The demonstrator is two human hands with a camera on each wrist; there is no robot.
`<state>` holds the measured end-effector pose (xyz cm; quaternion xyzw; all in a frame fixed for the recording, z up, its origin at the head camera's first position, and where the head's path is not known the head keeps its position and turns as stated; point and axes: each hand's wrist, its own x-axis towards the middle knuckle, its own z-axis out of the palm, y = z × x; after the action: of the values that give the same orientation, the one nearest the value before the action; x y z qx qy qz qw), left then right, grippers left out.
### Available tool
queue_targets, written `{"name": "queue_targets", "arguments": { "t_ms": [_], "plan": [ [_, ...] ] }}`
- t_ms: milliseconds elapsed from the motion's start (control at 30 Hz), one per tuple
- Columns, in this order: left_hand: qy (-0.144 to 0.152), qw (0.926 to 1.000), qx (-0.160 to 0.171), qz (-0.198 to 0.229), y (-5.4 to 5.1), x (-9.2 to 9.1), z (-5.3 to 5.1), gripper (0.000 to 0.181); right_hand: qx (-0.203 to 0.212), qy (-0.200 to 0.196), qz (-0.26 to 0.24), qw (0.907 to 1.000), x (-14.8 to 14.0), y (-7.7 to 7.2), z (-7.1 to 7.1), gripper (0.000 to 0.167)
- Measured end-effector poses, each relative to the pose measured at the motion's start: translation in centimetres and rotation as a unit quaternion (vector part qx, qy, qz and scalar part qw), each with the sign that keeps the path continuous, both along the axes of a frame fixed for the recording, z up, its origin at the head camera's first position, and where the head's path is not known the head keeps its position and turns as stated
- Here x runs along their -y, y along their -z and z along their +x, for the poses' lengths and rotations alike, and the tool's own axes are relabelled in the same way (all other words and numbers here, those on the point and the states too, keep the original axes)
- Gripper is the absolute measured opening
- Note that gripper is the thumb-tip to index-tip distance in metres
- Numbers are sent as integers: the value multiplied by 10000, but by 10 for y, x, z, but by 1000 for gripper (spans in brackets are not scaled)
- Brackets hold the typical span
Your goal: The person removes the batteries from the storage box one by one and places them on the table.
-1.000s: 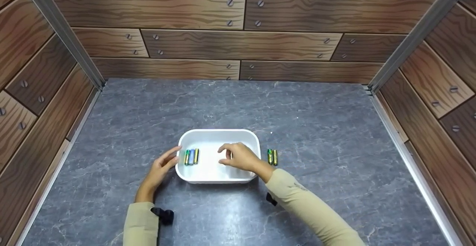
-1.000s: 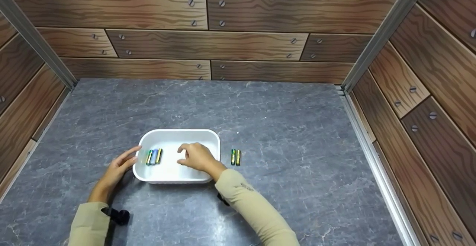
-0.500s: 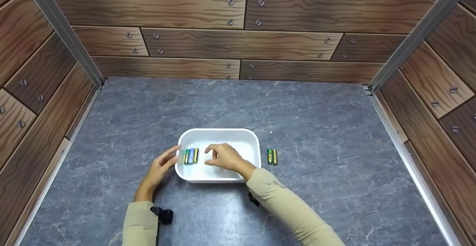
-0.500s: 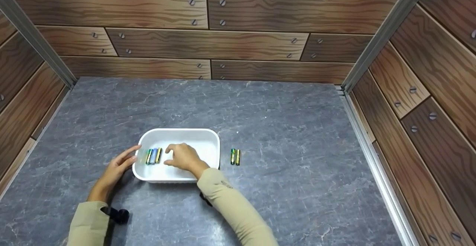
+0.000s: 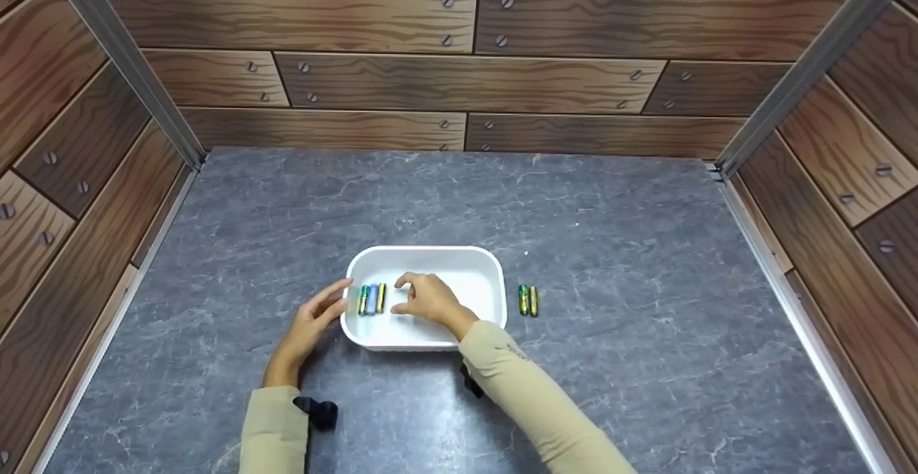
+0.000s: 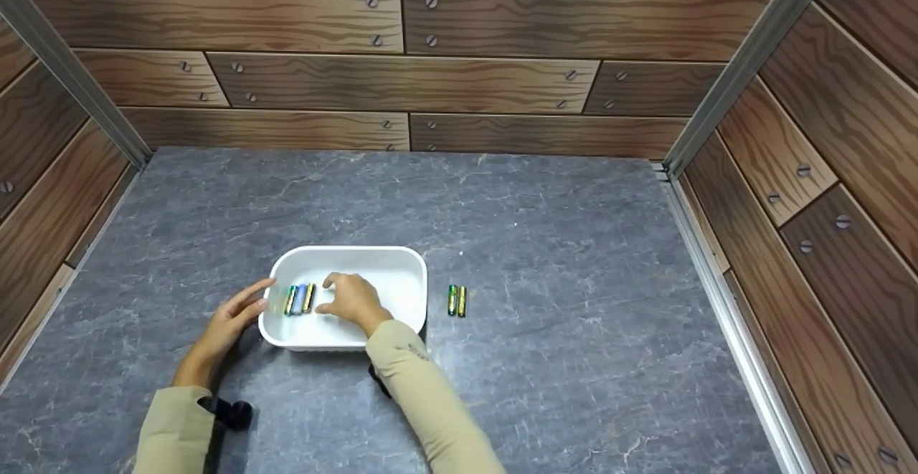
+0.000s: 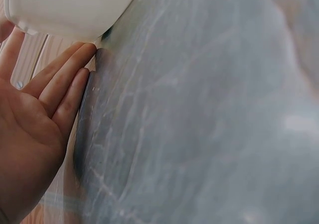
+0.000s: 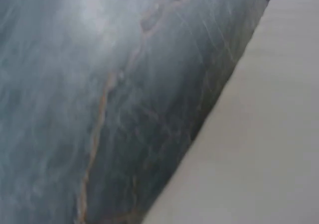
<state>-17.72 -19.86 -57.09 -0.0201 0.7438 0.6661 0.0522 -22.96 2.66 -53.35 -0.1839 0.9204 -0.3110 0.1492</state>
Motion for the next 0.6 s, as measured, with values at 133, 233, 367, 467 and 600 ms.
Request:
{"name": "queue_targets", "arguments": {
  "t_ms": [133, 233, 367, 467, 600],
  "plan": [
    [-34, 10000, 10, -29, -1, 1, 0, 43, 45, -28, 184, 9998, 6, 2, 1, 50],
    [-52, 10000, 16, -37, -1, 2, -1, 42, -5, -81, 285, 9996, 10, 3, 1, 56],
    [5, 10000, 33, 47, -1, 1, -1, 42, -68, -40, 288, 9996, 15, 5, 1, 60],
    [56, 9999, 80, 135, -1, 0, -1, 42, -91, 2, 282, 9996, 18, 7, 2, 62],
    [48, 9998, 68, 165, -1, 0, -1, 42, -120, 47, 367, 9992, 23, 10, 4, 65]
  ]
}}
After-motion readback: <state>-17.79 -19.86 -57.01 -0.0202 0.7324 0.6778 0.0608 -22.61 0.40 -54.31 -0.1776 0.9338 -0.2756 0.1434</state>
